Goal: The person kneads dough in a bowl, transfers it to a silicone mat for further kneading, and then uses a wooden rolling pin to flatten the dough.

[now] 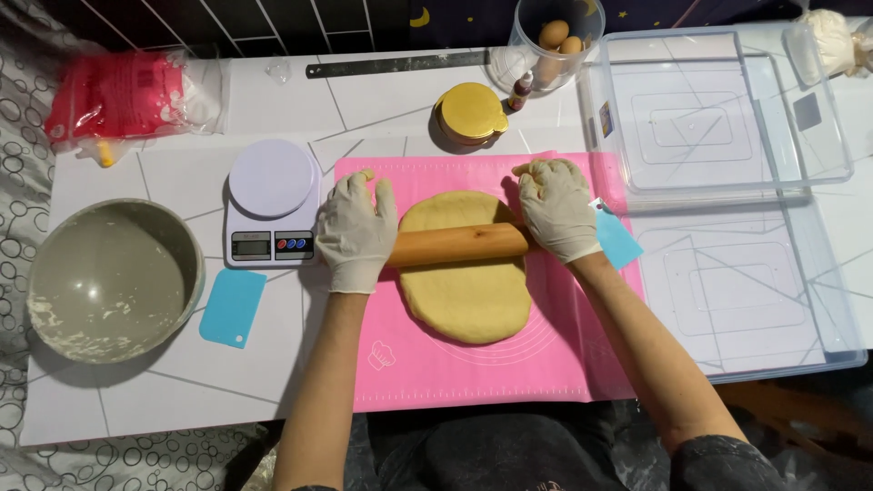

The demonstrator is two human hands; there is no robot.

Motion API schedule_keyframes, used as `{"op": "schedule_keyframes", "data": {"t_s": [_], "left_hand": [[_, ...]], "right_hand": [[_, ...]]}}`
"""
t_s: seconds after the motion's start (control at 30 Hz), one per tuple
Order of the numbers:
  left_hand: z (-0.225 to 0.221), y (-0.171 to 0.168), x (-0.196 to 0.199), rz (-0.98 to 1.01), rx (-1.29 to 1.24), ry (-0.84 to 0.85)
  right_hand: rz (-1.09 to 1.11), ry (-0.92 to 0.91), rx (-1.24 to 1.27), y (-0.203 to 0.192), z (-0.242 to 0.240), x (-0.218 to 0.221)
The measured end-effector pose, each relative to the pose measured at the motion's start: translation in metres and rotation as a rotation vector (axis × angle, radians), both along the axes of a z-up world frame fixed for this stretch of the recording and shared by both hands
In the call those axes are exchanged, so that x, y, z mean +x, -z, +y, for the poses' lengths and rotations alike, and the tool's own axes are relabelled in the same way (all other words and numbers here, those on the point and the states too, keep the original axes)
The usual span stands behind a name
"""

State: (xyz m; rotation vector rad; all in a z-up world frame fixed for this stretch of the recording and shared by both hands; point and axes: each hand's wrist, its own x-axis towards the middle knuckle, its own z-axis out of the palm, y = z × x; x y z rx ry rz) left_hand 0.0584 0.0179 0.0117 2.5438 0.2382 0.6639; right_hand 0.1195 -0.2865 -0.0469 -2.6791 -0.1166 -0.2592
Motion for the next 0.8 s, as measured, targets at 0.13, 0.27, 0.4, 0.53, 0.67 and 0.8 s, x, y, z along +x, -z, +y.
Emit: {"op": "schedule_keyframes", "data": {"t_s": [0.13,0.27,0.4,0.53,0.67,0.8], "left_hand": [[-0.009,0.015,-0.037,-0.123,0.291,0.011],[-0.014,0.019,-0.086,-0.167,0.438,0.025],[-0.023,-0.001,-0.146,-0.131,0.371,0.066],[-0.025,-0.017,-0.186,-0.037,0.381,0.138],[-0.018,-0.019,-0.197,-0.009,0.295,0.194],[-0.021,-0.001,-0.195,0.064,0.345,0.168]], "right_hand": [[-0.146,-0.118,-0.129,-0.029,0.003,-0.057],[-0.309,-0.251,-0.305,-0.016,-0.01,-0.108],[-0.371,-0.299,-0.288,-0.037,-0.01,-0.166],[-0.349,-0.317,-0.273,-0.051,-0.014,-0.207],[-0.265,-0.378,-0.112,-0.056,-0.028,-0.216],[-0.223,-0.386,-0.028,-0.067,-0.025,-0.201]]}}
